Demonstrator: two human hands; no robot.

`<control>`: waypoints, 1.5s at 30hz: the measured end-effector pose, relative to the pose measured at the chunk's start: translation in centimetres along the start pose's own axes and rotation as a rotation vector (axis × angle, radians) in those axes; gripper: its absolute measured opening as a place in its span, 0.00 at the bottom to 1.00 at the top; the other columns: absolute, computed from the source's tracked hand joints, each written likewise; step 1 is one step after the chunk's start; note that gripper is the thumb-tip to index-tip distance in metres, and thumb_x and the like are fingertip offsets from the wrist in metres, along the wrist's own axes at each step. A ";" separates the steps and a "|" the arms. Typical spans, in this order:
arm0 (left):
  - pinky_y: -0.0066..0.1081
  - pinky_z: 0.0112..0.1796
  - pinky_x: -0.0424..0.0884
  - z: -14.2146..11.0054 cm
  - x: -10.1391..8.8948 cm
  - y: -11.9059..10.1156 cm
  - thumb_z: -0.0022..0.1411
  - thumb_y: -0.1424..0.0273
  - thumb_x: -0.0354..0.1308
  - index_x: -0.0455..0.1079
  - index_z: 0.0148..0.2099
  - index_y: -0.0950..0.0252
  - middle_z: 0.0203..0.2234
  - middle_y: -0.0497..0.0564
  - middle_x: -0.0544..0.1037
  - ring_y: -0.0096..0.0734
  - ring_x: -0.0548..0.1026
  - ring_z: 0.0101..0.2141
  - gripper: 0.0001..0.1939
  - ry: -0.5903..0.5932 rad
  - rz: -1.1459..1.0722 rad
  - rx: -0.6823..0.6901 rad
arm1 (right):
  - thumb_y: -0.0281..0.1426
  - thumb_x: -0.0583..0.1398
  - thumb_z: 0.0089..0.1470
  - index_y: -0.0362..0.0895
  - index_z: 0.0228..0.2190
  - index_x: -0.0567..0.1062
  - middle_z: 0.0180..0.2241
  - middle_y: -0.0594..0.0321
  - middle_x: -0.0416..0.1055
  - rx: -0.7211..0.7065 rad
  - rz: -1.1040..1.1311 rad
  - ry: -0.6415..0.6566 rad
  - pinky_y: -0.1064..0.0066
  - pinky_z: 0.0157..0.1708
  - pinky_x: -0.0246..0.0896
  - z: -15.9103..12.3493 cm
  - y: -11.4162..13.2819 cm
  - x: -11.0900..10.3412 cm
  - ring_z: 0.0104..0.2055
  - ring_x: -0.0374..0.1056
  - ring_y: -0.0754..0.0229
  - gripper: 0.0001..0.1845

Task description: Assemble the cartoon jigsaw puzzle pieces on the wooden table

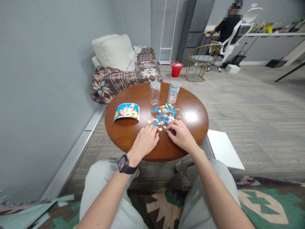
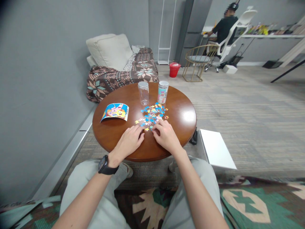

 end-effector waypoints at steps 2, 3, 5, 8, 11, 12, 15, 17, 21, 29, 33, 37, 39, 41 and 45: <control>0.37 0.43 0.69 0.0 -0.1 -0.1 0.70 0.73 0.50 0.69 0.51 0.64 0.45 0.54 0.77 0.40 0.74 0.44 0.10 -0.003 0.005 0.005 | 0.25 0.58 0.59 0.46 0.34 0.78 0.42 0.54 0.76 -0.019 0.015 0.002 0.54 0.48 0.66 0.0 -0.1 0.0 0.46 0.69 0.50 0.08; 0.37 0.44 0.70 0.0 -0.1 -0.1 0.70 0.73 0.50 0.69 0.52 0.64 0.45 0.54 0.77 0.39 0.74 0.44 0.11 -0.005 0.007 0.006 | 0.25 0.58 0.59 0.46 0.35 0.78 0.43 0.55 0.77 -0.026 0.025 0.009 0.53 0.49 0.66 0.0 -0.1 0.1 0.47 0.69 0.49 0.08; 0.36 0.44 0.70 0.0 0.0 0.0 0.70 0.73 0.50 0.68 0.55 0.63 0.46 0.54 0.77 0.39 0.75 0.45 0.13 -0.011 0.008 0.012 | 0.25 0.58 0.60 0.46 0.38 0.79 0.45 0.56 0.78 -0.036 0.044 0.030 0.53 0.50 0.66 -0.1 -0.2 0.2 0.50 0.69 0.49 0.10; 0.37 0.44 0.70 0.0 0.2 0.1 0.70 0.73 0.50 0.67 0.58 0.63 0.48 0.55 0.76 0.39 0.75 0.46 0.16 -0.021 0.013 0.020 | 0.24 0.58 0.60 0.47 0.39 0.80 0.44 0.56 0.79 -0.038 0.062 0.037 0.52 0.50 0.67 -0.1 -0.3 0.4 0.49 0.70 0.50 0.12; 0.37 0.45 0.70 0.0 0.3 0.1 0.70 0.73 0.50 0.67 0.60 0.64 0.48 0.56 0.76 0.40 0.75 0.46 0.18 -0.026 0.024 0.018 | 0.24 0.58 0.60 0.47 0.39 0.80 0.43 0.56 0.79 -0.033 0.058 0.027 0.52 0.50 0.67 -0.1 -0.3 0.4 0.48 0.70 0.50 0.11; 0.37 0.45 0.70 0.0 0.3 0.1 0.70 0.73 0.50 0.67 0.60 0.64 0.48 0.56 0.76 0.40 0.75 0.46 0.18 -0.026 0.027 0.018 | 0.25 0.58 0.60 0.47 0.38 0.80 0.43 0.56 0.79 -0.032 0.055 0.028 0.52 0.50 0.67 -0.1 -0.3 0.4 0.48 0.70 0.50 0.11; 0.37 0.45 0.70 0.0 0.2 0.1 0.70 0.73 0.50 0.67 0.60 0.62 0.47 0.55 0.76 0.39 0.75 0.45 0.18 -0.020 0.026 0.027 | 0.25 0.58 0.60 0.46 0.37 0.79 0.43 0.56 0.78 -0.035 0.051 0.033 0.53 0.50 0.67 -0.1 -0.3 0.4 0.48 0.69 0.50 0.10; 0.37 0.44 0.70 0.0 0.0 0.0 0.71 0.73 0.49 0.68 0.58 0.61 0.46 0.54 0.76 0.39 0.75 0.44 0.17 -0.017 0.018 0.029 | 0.25 0.58 0.60 0.46 0.37 0.79 0.42 0.55 0.77 -0.036 0.049 0.029 0.54 0.49 0.67 -0.1 -0.3 0.3 0.48 0.69 0.51 0.09; 0.37 0.43 0.70 0.0 -0.1 -0.1 0.71 0.73 0.49 0.70 0.54 0.64 0.44 0.54 0.77 0.40 0.74 0.43 0.13 -0.009 0.013 0.012 | 0.26 0.58 0.60 0.46 0.35 0.78 0.41 0.55 0.76 -0.032 0.055 0.022 0.54 0.48 0.67 -0.1 -0.3 0.3 0.47 0.69 0.51 0.08; 0.38 0.45 0.69 0.0 0.1 0.1 0.70 0.73 0.50 0.67 0.58 0.64 0.46 0.54 0.76 0.39 0.74 0.44 0.16 -0.007 0.004 0.011 | 0.26 0.58 0.60 0.47 0.36 0.77 0.40 0.56 0.75 -0.011 0.061 0.019 0.55 0.47 0.67 0.0 0.1 0.1 0.45 0.69 0.51 0.07; 0.38 0.44 0.69 0.0 0.1 0.0 0.71 0.73 0.49 0.68 0.58 0.63 0.44 0.53 0.77 0.39 0.74 0.44 0.16 0.010 0.015 0.011 | 0.25 0.59 0.59 0.47 0.38 0.76 0.40 0.56 0.74 0.002 0.044 0.005 0.55 0.45 0.67 0.0 0.2 -0.1 0.44 0.69 0.50 0.08; 0.38 0.44 0.69 0.0 0.0 0.0 0.71 0.73 0.49 0.67 0.59 0.63 0.44 0.53 0.77 0.40 0.74 0.44 0.17 0.014 0.016 0.009 | 0.25 0.59 0.58 0.47 0.39 0.76 0.40 0.56 0.72 0.000 0.072 0.003 0.55 0.46 0.67 -0.1 0.1 0.0 0.45 0.68 0.50 0.08; 0.38 0.44 0.69 0.0 0.0 0.0 0.71 0.73 0.49 0.67 0.58 0.63 0.45 0.53 0.77 0.40 0.74 0.44 0.16 0.010 0.017 0.008 | 0.24 0.59 0.58 0.47 0.39 0.76 0.40 0.56 0.71 0.000 0.085 0.002 0.55 0.46 0.67 -0.1 0.1 0.0 0.45 0.68 0.50 0.09; 0.39 0.44 0.70 0.0 0.0 0.0 0.70 0.73 0.50 0.68 0.57 0.64 0.45 0.54 0.77 0.40 0.74 0.44 0.15 0.008 0.017 0.009 | 0.24 0.59 0.57 0.47 0.39 0.75 0.40 0.56 0.71 0.003 0.092 -0.004 0.55 0.47 0.67 -0.1 0.1 0.0 0.44 0.68 0.50 0.09; 0.39 0.44 0.70 0.0 0.0 0.0 0.70 0.73 0.50 0.68 0.55 0.64 0.45 0.54 0.76 0.40 0.74 0.44 0.14 0.011 0.012 0.006 | 0.23 0.59 0.57 0.47 0.39 0.75 0.39 0.56 0.71 -0.002 0.110 -0.010 0.55 0.47 0.68 0.0 0.2 -0.1 0.45 0.68 0.50 0.10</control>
Point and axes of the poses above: each hand's wrist, its own z-axis towards the middle knuckle, its own x-axis out of the palm, y = z × x, the point moved 1 cm from there along z, towards the middle knuckle
